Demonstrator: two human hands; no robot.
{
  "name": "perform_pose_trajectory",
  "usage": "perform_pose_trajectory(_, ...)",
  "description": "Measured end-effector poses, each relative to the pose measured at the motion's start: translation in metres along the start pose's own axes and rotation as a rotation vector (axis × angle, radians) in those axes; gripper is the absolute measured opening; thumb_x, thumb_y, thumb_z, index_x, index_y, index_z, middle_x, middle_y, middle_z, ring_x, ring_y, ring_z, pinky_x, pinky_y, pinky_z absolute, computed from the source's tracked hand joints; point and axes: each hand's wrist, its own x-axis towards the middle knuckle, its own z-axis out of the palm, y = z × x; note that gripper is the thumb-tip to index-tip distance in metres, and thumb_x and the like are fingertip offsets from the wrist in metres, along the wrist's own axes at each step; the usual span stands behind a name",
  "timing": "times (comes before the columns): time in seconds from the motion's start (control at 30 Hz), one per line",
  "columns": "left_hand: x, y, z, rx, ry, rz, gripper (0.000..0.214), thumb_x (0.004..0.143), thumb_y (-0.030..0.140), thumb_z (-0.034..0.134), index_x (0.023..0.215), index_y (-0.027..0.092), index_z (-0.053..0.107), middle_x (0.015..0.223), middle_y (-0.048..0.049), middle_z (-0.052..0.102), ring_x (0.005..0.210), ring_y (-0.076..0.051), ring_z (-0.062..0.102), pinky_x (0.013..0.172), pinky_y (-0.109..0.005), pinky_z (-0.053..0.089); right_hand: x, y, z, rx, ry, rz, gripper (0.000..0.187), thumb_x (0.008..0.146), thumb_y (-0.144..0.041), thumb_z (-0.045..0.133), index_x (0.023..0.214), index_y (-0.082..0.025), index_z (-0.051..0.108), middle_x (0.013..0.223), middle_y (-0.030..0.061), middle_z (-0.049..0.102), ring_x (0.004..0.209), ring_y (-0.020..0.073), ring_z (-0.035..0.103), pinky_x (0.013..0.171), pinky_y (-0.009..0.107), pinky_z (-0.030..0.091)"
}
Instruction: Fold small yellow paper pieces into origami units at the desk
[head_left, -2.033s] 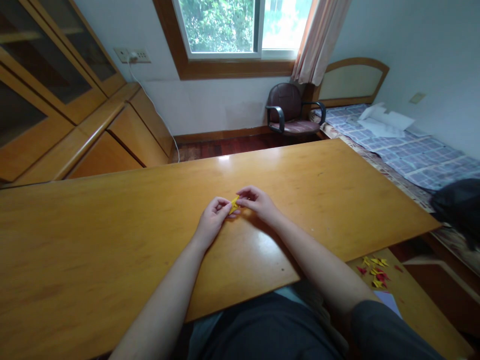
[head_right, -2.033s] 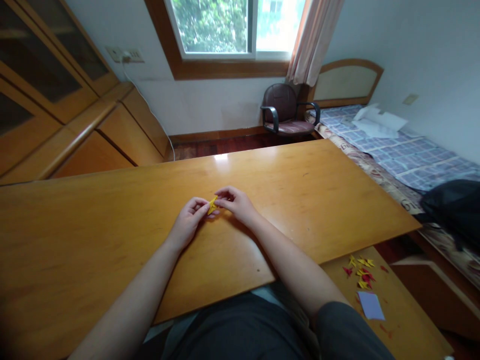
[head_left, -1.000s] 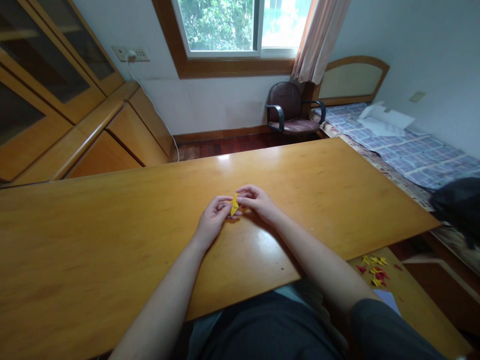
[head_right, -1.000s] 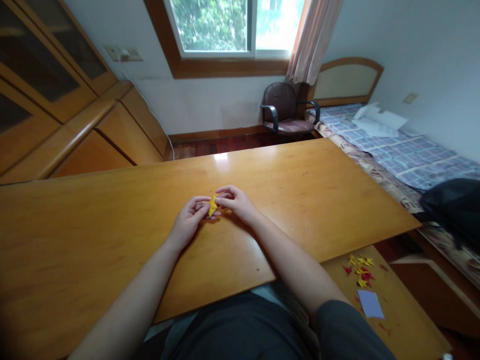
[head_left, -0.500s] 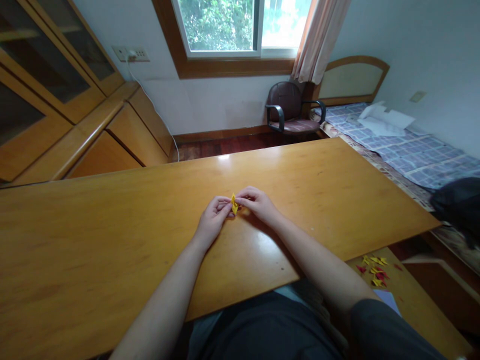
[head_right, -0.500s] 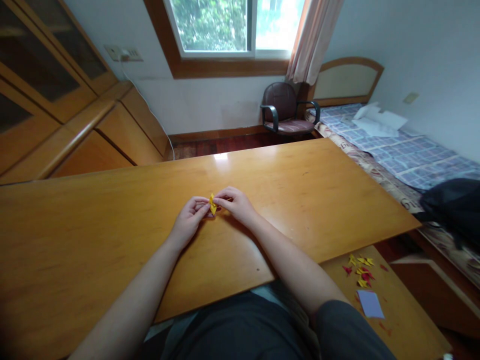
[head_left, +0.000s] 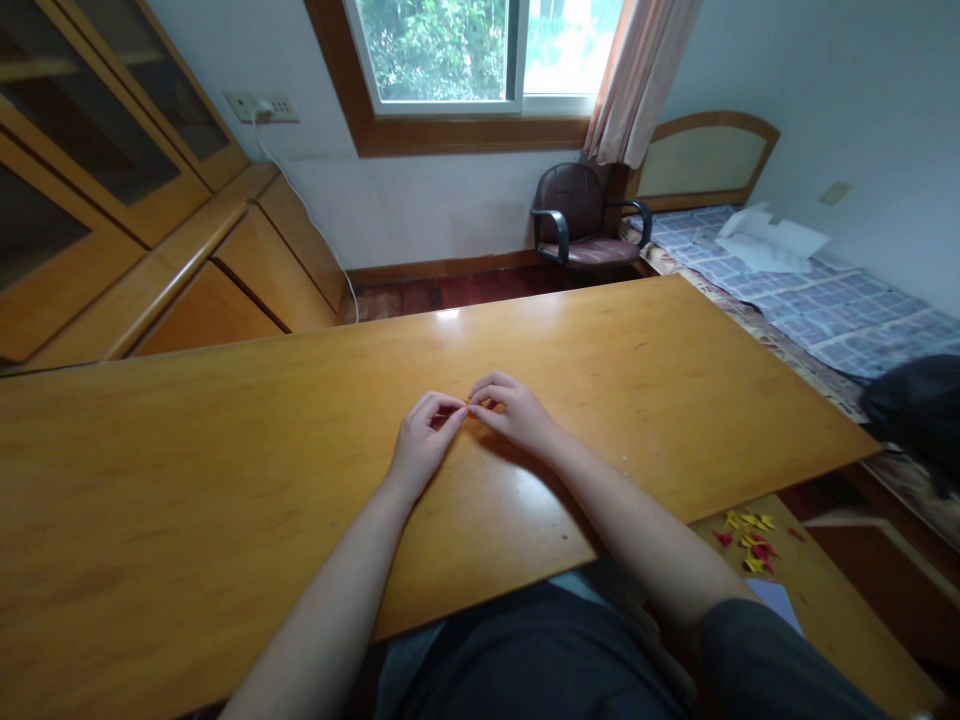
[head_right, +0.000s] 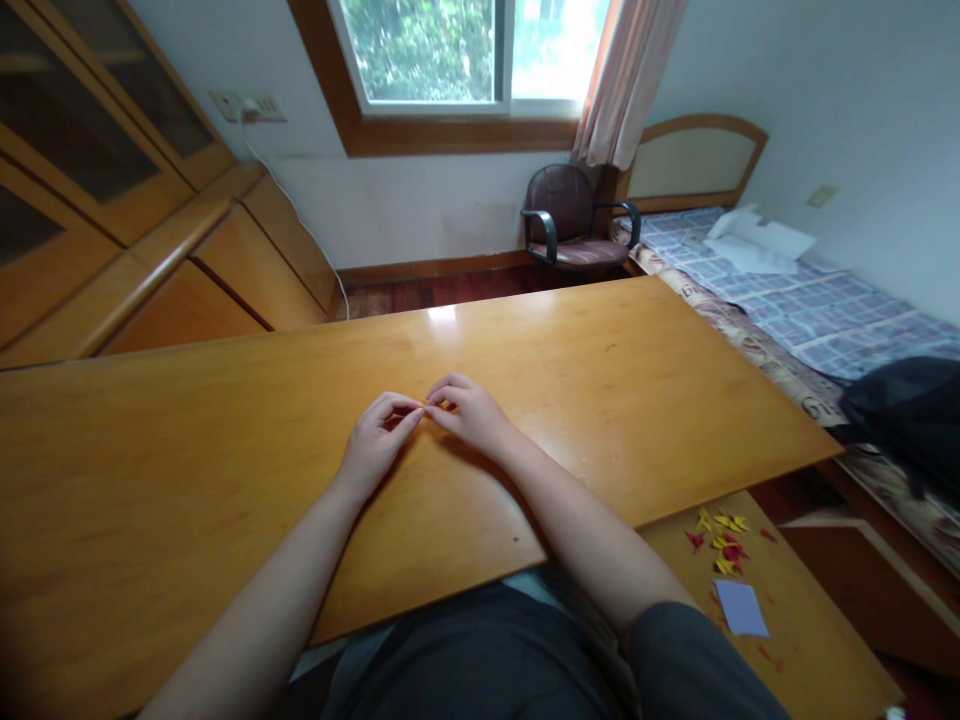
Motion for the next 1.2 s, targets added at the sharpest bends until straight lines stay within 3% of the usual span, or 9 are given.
perform_pose_trajectory(0.5,0.0007,-0.0007,0.0,-0.131,-0.021,-0.135,0.023,0.087,0.041,0.065,0.088,0.018,0.07,0.082,-0.0026,0.07,0.075,-0.017,0.065,0.075,-0.027,0.051,-0.0003,-0.0036,-0.0012,0.025,0.001,0.023,0.011,0.086,-0.025,0.064,0.079,-0.019,0.069,0.092,0.0059,0.066,0.086,0.0163,0.064,0.075,0.029,0.053)
perform_pose_trajectory(0.73,-0.0001,-0.0015,0.0009,-0.144,-0.024,-0.13,0.019,0.083,0.037,0.069,0.089,0.019,0.07,0.088,-0.0033,0.071,0.081,-0.018,0.066,0.078,-0.028,0.053,0.0005,-0.0054,-0.0018,0.054,-0.01,0.077,0.013,0.087,-0.027,0.066,0.079,-0.019,0.07,0.094,0.0059,0.066,0.087,0.0163,0.064,0.077,0.03,0.052)
perform_pose_trajectory(1.2,0.0006,0.0,0.0004,-0.161,0.007,-0.175,0.017,0.08,0.036,0.071,0.083,0.019,0.069,0.08,-0.0015,0.069,0.074,-0.017,0.064,0.075,-0.029,0.053,-0.0004,-0.0036,0.001,0.065,-0.022,0.07,0.014,0.087,-0.031,0.067,0.08,-0.019,0.069,0.094,0.0054,0.065,0.088,0.016,0.063,0.075,0.028,0.052)
